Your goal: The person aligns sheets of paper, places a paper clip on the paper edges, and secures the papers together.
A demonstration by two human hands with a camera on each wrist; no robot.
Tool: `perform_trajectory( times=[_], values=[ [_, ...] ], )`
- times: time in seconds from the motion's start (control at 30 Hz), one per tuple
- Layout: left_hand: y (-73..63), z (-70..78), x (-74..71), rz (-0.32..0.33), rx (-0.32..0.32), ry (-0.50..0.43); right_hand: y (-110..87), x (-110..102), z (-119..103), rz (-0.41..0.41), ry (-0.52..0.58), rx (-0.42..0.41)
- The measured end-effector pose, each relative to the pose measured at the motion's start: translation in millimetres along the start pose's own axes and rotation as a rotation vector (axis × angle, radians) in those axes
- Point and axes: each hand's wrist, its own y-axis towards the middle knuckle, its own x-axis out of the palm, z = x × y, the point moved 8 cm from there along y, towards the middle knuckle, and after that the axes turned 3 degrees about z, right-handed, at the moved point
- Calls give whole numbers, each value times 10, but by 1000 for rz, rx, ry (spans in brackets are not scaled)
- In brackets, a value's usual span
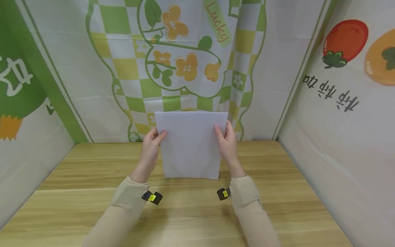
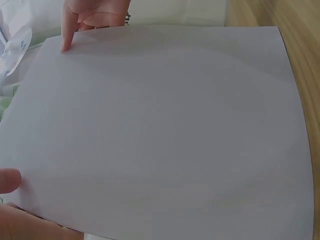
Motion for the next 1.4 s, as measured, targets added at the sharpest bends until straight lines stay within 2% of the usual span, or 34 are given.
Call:
perform_trajectory(
  times=[0.2, 0.37, 0.6, 0.83, 1.2, 1.4],
  values=[
    [-10, 2, 20, 3, 12, 0, -11, 10, -17, -7, 5, -39],
    [-5, 22, 19, 31, 13, -10, -12, 12, -51, -5, 12, -54],
    [15, 11, 18, 5, 14, -43, 10, 4, -26, 4, 49, -40],
    [46, 51, -3, -3, 46, -6, 52, -3, -19, 10, 42, -40],
    [53, 45, 14, -6, 29, 22, 53, -10, -34, 20, -4, -49],
    [29, 100, 16, -6, 25, 25, 48, -12, -89, 26, -2, -55]
  ],
)
